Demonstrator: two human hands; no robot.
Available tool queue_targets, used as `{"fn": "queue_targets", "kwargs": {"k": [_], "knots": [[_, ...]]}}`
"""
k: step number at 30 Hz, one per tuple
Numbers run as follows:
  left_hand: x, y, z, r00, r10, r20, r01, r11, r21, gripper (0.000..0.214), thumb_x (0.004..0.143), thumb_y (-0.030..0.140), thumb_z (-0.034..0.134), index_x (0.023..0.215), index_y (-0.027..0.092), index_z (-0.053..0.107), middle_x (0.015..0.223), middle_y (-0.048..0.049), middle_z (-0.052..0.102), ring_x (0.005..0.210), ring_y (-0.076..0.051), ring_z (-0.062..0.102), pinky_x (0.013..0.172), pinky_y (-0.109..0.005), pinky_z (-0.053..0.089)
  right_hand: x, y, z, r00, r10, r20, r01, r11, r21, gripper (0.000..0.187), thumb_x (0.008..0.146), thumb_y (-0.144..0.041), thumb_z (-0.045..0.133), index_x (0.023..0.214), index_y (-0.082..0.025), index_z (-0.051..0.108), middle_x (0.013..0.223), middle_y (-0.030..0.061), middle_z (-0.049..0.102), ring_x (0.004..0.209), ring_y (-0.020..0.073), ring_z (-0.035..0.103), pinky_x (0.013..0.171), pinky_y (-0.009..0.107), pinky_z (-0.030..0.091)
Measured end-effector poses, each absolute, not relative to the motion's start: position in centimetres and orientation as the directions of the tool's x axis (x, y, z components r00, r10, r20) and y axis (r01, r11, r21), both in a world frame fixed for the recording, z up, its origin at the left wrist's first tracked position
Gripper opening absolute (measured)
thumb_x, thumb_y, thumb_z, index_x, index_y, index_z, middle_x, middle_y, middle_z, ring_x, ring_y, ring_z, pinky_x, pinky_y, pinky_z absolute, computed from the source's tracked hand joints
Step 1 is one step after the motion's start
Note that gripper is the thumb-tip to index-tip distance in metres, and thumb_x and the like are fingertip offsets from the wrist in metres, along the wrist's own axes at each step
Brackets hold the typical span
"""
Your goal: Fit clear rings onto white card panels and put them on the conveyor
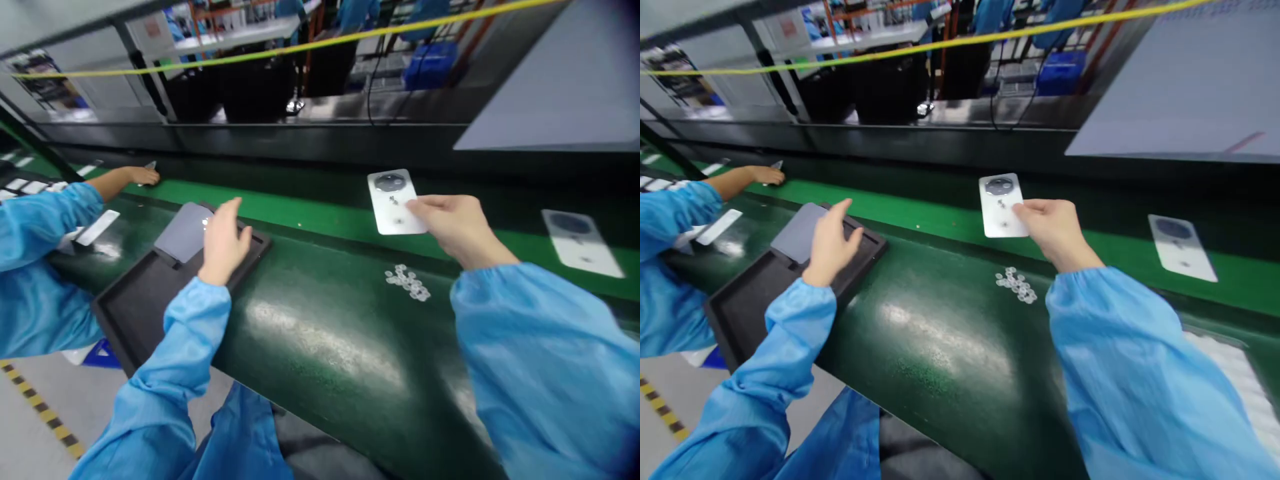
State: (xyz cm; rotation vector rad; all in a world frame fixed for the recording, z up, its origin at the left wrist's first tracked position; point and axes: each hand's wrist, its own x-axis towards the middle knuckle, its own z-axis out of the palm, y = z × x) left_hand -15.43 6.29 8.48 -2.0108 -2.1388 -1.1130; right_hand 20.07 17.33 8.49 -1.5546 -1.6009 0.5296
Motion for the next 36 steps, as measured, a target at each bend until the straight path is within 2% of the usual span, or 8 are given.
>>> {"fn": "queue_targets", "kwargs": {"k": [4,10,15,20,24,27,31,36], "knots": [[-24.0,5.5,10.2,-0.498,0.830,0.252,0.864,0.452,0.221,0.061,0.077,0.022,0.082,0.131,0.009,0.057,0.139,-0.0278,0.056,0.133,-0.042,0.050,0.103,-0.049,0.044,19.0,19.7,9.0,-0.022,0.955,0.297,0.716,0.222,-0.661,0.021,0.085,-0.030,0.079,0.090,-0.010,0.076,0.093,0.0260,0.074,0.093,0.0371,0.072,0.073,0.046,0.049],[-25.3,4.3,12.8,-0.433,0.880,0.193,0.901,0.415,0.128,0.021,0.085,0.024,0.074,0.100,0.011,0.068,0.105,-0.0181,0.072,0.105,-0.035,0.065,0.094,-0.041,0.045,16.7,12.1,6.3,-0.286,0.869,0.403,0.702,0.476,-0.530,0.030,0.089,-0.030,0.065,0.113,-0.014,0.075,0.119,0.0201,0.073,0.119,0.0415,0.064,0.097,0.056,0.050],[-15.0,0.9,13.4,-0.139,0.975,0.176,0.986,0.119,0.119,0.017,0.091,0.010,0.053,0.103,0.016,0.063,0.103,-0.0097,0.072,0.098,-0.026,0.066,0.091,-0.037,0.047,12.3,3.9,7.2,-0.474,0.873,0.116,0.209,0.239,-0.948,0.039,0.096,-0.052,0.057,0.101,-0.019,0.077,0.095,0.0100,0.079,0.088,0.0281,0.076,0.077,0.040,0.062],[-3.2,-3.2,10.3,0.334,0.923,0.190,0.817,-0.384,0.430,0.033,0.083,0.009,0.061,0.115,0.017,0.060,0.137,-0.0187,0.058,0.128,-0.035,0.055,0.108,-0.054,0.041,14.1,-0.3,6.4,-0.231,0.973,0.031,-0.074,0.015,-0.997,0.047,0.086,-0.064,0.069,0.086,-0.017,0.068,0.073,0.0057,0.073,0.061,0.0193,0.069,0.052,0.028,0.057],[0.2,-2.0,8.1,0.432,0.900,-0.052,0.310,-0.094,0.946,0.091,0.077,0.035,0.083,0.152,0.021,0.033,0.125,-0.0154,0.066,0.104,-0.028,0.070,0.084,-0.038,0.057,19.7,-1.2,5.7,-0.266,0.962,-0.060,-0.004,-0.063,-0.998,0.047,0.084,-0.062,0.074,0.090,-0.016,0.065,0.061,0.0001,0.066,0.043,0.0112,0.054,0.040,0.022,0.045],[1.8,-0.2,6.0,0.476,0.853,-0.216,0.123,0.179,0.976,0.061,0.087,0.050,0.074,0.134,0.014,0.058,0.100,-0.0119,0.075,0.079,-0.022,0.072,0.064,-0.028,0.054,22.0,-1.5,5.3,-0.375,0.923,-0.084,0.024,-0.081,-0.996,0.048,0.089,-0.061,0.069,0.104,-0.015,0.067,0.065,0.0005,0.066,0.048,0.0113,0.058,0.045,0.022,0.051],[3.6,0.7,3.3,0.389,0.877,-0.282,0.004,0.305,0.952,0.046,0.082,0.053,0.077,0.097,0.010,0.071,0.080,-0.0079,0.074,0.062,-0.016,0.066,0.055,-0.024,0.048,22.3,-2.5,3.8,-0.221,0.975,0.011,0.031,0.018,-0.999,0.049,0.100,-0.057,0.053,0.127,-0.018,0.065,0.095,0.0084,0.073,0.077,0.0192,0.073,0.065,0.033,0.066],[4.1,0.6,2.0,0.317,0.891,-0.326,-0.095,0.371,0.924,0.033,0.076,0.035,0.079,0.098,0.011,0.071,0.088,-0.0083,0.076,0.071,-0.019,0.071,0.067,-0.028,0.056,21.8,-4.0,2.5,0.022,0.892,0.452,0.477,0.388,-0.789,0.022,0.101,-0.026,0.059,0.119,-0.024,0.072,0.106,0.0096,0.070,0.090,0.0201,0.071,0.076,0.033,0.064]]}}
